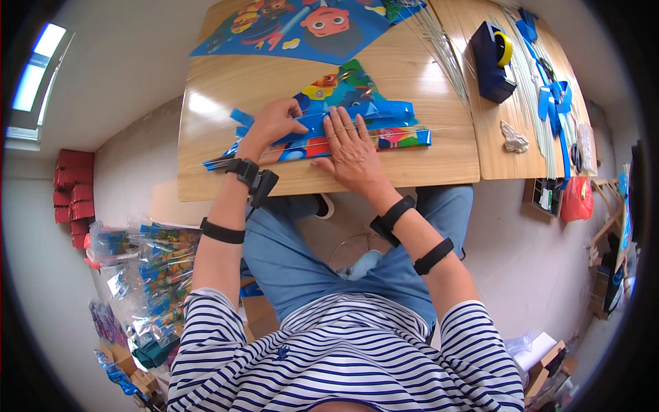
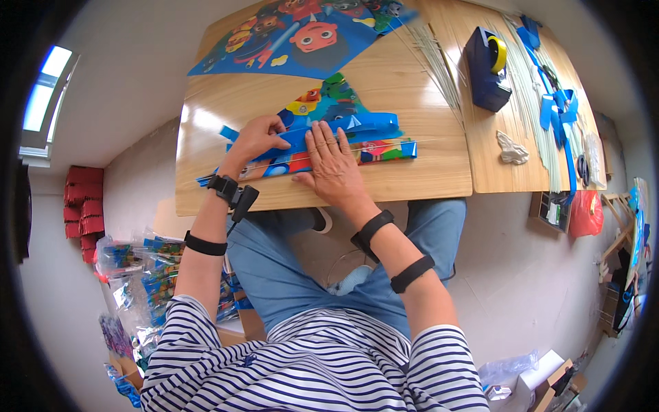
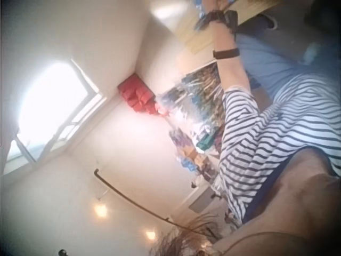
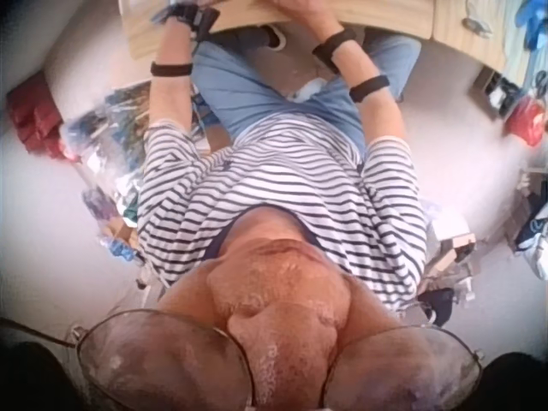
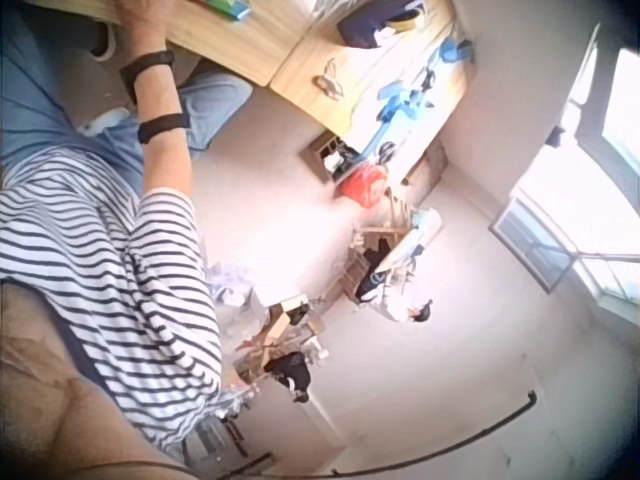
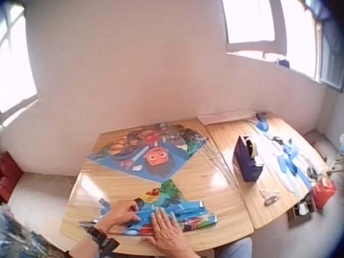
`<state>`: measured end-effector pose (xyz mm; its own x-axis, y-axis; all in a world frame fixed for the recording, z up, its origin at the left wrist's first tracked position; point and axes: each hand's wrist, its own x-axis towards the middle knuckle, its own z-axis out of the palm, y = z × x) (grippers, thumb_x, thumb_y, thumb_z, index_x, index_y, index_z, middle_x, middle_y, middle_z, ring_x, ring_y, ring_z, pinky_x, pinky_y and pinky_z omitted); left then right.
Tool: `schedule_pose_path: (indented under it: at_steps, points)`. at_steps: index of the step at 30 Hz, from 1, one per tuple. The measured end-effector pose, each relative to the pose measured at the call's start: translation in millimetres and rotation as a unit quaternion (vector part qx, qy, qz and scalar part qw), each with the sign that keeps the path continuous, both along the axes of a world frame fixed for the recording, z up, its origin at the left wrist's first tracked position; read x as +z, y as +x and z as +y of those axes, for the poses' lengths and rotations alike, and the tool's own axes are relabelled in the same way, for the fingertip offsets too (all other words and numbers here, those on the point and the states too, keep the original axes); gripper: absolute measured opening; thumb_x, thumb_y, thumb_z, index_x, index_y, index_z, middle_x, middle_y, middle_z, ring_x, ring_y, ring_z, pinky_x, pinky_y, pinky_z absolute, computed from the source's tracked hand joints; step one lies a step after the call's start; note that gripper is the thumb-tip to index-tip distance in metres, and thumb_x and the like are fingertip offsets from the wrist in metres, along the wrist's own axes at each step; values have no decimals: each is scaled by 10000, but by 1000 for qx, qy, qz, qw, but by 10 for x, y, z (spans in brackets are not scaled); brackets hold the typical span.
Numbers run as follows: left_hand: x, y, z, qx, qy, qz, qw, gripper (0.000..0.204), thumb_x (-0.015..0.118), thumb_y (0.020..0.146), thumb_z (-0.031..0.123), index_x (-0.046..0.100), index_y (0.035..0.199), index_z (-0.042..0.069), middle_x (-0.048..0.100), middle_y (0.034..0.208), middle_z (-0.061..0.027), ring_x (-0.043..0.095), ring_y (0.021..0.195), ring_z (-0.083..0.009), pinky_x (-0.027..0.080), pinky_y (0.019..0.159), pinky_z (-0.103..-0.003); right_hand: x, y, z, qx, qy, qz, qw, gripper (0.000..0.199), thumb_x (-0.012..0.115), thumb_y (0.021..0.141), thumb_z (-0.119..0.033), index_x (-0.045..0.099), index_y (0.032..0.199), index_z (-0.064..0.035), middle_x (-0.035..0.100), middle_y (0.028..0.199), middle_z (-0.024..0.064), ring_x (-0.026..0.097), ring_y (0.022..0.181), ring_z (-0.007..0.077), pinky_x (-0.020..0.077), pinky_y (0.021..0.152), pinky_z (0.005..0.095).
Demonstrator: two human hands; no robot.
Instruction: Assembling and folding plastic kites featuring Paw Patrol characters, using tape and blue ribbon.
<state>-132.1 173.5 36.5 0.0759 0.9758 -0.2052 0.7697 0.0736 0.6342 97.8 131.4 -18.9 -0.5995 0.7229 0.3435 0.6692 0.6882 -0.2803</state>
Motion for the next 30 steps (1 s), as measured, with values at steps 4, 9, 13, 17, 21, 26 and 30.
schedule_pose_path:
  at_steps: [4, 9, 13, 17, 21, 26, 30]
  points:
    - [67, 37, -2, -9, -20, -5, 1000, 276, 847, 729, 206, 670, 800, 7, 591, 700, -47, 545, 682, -125, 442, 634, -303, -24, 20, 10, -3, 3, 3, 1000, 916, 477, 946, -654, 370, 1527, 47, 309, 1632, 210, 199, 1555, 333, 90, 1263, 516]
    - [32, -34, -12, -1, -30, -5, 1000, 258, 808, 763, 197, 644, 762, -1, 538, 666, -55, 513, 663, -127, 413, 612, -313, -23, -8, 7, 2, 6, 11, 1000, 926, 503, 930, -652, 377, 1521, 49, 318, 1627, 208, 204, 1553, 334, 100, 1263, 515]
    - [-21, 4, -11, -7, -6, 4, 1000, 247, 798, 749, 178, 631, 758, -3, 548, 665, -69, 524, 654, -145, 424, 614, -329, -23, 1, 5, -3, -1, 35, 999, 927, 527, 913, -646, 382, 1521, 39, 317, 1628, 202, 215, 1550, 329, 114, 1262, 511]
    - [-46, 48, 5, -13, 4, 10, 1000, 276, 826, 720, 197, 655, 790, -8, 638, 730, -164, 625, 702, -287, 473, 666, -384, -15, 11, -4, -5, 3, 40, 999, 921, 536, 909, -637, 376, 1529, 25, 309, 1634, 191, 218, 1548, 322, 119, 1260, 507]
    - [-29, 66, 0, -8, -10, 10, 1000, 257, 829, 727, 172, 657, 796, -7, 644, 735, -160, 627, 703, -283, 476, 669, -386, -5, 11, -5, -2, 3, 32, 999, 914, 540, 914, -628, 370, 1534, 21, 305, 1637, 186, 211, 1551, 318, 118, 1260, 507]
    - [58, 83, -2, -34, -17, 0, 999, 243, 775, 760, 169, 624, 769, -21, 562, 660, -111, 537, 635, -186, 430, 615, -351, -1, 17, -9, -2, 1, 27, 1000, 901, 539, 924, -618, 364, 1538, 18, 303, 1639, 183, 203, 1553, 317, 114, 1261, 511]
    - [65, 88, 15, -35, -34, -8, 999, 247, 773, 771, 173, 622, 763, -22, 555, 655, -109, 534, 628, -184, 427, 612, -349, 8, 27, -2, -4, 3, 22, 1000, 892, 540, 926, -617, 375, 1533, 16, 312, 1634, 183, 205, 1553, 317, 111, 1261, 513]
